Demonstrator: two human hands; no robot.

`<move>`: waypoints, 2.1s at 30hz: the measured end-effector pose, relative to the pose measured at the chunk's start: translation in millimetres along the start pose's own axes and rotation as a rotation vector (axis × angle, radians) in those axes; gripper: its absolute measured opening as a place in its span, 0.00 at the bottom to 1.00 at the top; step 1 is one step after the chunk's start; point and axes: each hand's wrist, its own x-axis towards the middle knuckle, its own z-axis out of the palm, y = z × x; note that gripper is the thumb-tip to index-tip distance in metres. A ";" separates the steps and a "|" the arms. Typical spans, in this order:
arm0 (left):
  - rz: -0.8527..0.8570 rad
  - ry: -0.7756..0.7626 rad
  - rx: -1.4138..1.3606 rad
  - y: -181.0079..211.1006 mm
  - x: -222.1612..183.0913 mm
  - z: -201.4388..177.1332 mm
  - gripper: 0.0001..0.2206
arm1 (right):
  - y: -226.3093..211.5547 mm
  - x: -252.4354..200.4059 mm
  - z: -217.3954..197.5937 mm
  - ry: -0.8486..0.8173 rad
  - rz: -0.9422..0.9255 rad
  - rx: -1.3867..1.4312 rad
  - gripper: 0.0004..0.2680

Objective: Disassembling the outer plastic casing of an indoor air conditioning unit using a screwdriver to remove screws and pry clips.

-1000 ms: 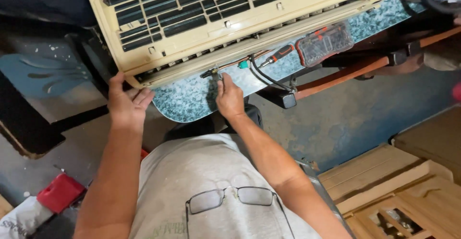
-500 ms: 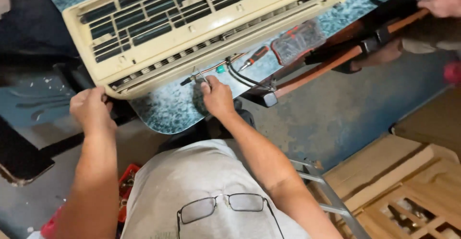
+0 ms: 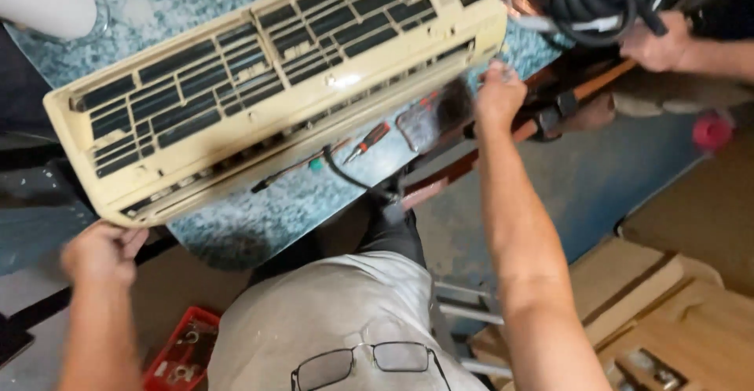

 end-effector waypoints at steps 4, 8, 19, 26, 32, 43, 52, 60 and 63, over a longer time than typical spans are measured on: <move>-0.206 -0.088 -0.054 21.4 6.8 5.6 0.14 | -3.5 92.4 13.6 -0.014 -0.166 -0.297 0.13; -0.114 0.195 0.146 40.8 -12.0 45.7 0.11 | -53.9 107.1 22.9 -0.289 0.230 -0.271 0.19; -0.089 0.373 0.303 40.7 -52.1 71.3 0.16 | -125.4 109.5 22.3 -0.602 0.308 -0.576 0.19; -0.218 0.278 0.444 71.4 -72.3 74.4 0.26 | -106.4 143.2 34.9 -0.715 0.422 -0.506 0.13; -0.288 0.040 0.393 75.0 -38.9 58.4 0.22 | -86.8 170.7 44.9 -0.737 0.542 -0.530 0.11; -0.380 -0.206 0.268 73.4 -25.5 39.7 0.21 | -107.0 175.8 44.7 -0.792 0.559 -0.608 0.12; -0.238 -0.162 0.346 66.9 -29.6 32.5 0.22 | -128.4 158.9 51.0 -0.766 0.608 -0.628 0.15; -0.321 -0.182 0.364 39.0 12.1 9.5 0.22 | -127.6 171.3 71.3 -0.797 0.541 -0.754 0.16; -0.312 -0.173 0.317 76.7 9.2 37.1 0.14 | -76.1 217.3 90.7 -0.785 0.479 -0.711 0.13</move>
